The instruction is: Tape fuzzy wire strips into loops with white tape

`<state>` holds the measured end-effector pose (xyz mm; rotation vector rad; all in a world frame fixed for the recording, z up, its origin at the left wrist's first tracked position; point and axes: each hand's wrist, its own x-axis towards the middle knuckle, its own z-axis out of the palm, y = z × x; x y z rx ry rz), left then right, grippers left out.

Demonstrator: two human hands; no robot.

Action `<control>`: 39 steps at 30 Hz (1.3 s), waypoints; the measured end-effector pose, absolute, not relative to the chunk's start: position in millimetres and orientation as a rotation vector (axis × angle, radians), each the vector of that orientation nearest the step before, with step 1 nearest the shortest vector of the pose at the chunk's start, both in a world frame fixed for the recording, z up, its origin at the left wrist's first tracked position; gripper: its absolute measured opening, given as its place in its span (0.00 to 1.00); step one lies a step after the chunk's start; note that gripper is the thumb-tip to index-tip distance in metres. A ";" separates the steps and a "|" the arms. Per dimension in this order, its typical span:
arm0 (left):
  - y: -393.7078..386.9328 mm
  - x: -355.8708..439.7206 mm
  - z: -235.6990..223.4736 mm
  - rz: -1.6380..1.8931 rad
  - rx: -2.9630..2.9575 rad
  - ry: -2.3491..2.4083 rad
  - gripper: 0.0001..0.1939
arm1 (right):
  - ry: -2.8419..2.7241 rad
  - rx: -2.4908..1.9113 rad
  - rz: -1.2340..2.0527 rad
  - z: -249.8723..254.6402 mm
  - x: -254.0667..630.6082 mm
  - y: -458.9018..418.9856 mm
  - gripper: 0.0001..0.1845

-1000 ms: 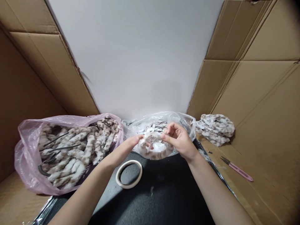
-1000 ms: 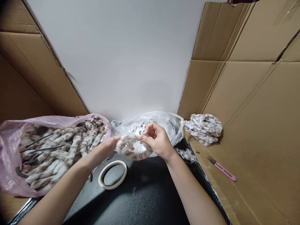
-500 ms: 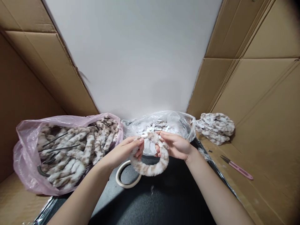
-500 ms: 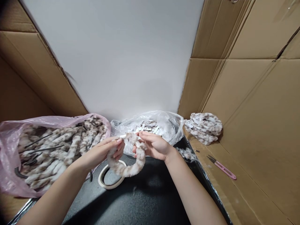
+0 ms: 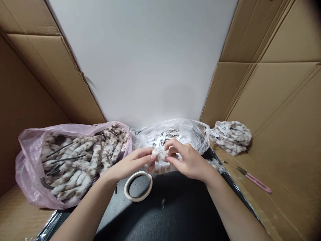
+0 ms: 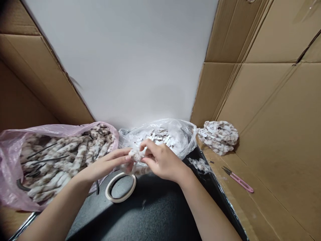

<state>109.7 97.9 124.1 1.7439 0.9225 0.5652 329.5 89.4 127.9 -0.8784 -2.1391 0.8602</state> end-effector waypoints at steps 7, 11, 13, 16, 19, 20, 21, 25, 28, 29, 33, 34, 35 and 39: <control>89.3 109.8 126.1 0.516 1.811 0.797 0.20 | -2.118 -0.803 0.883 141.7 339.6 82.4 0.06; 87.4 110.0 123.8 0.511 1.697 0.731 0.21 | -2.032 -0.751 1.039 139.0 341.7 89.3 0.03; 87.2 110.2 123.1 0.505 1.687 0.728 0.22 | -2.017 -0.728 1.079 136.6 341.8 91.7 0.03; 87.3 110.0 124.3 0.467 1.726 0.735 0.23 | -2.014 -0.693 1.115 135.8 343.4 92.7 0.04; 88.2 109.3 125.4 0.445 1.764 0.750 0.23 | -1.999 -0.648 1.166 136.6 346.1 93.1 0.05; 88.7 109.4 124.9 0.445 1.771 0.752 0.23 | -1.990 -0.637 1.184 136.0 346.4 93.8 0.05; 89.2 109.9 123.9 0.446 1.773 0.751 0.23 | -1.978 -0.624 1.203 134.6 346.0 94.9 0.05; 90.8 115.2 114.9 0.466 1.736 0.711 0.23 | -1.899 -0.581 1.292 120.0 335.1 102.6 0.06; 92.3 119.1 106.9 0.507 1.696 0.708 0.24 | -1.857 -0.680 1.255 107.4 321.8 107.8 0.07; 93.3 119.3 104.6 0.525 1.685 0.719 0.24 | -1.845 -0.708 1.231 105.0 318.4 108.8 0.08; 99.5 115.3 96.3 0.615 1.711 0.926 0.23 | -1.826 -0.835 1.017 108.4 320.8 110.4 0.05; 101.1 114.0 94.7 0.636 1.738 1.033 0.23 | -1.838 -0.902 0.921 111.8 326.8 111.3 0.02; 102.6 112.9 93.5 0.652 1.768 1.132 0.23 | -1.839 -0.978 0.814 115.9 335.4 112.9 0.01; 105.7 111.1 94.0 0.645 1.957 1.211 0.25 | -1.598 -1.225 0.301 135.8 392.5 131.5 0.13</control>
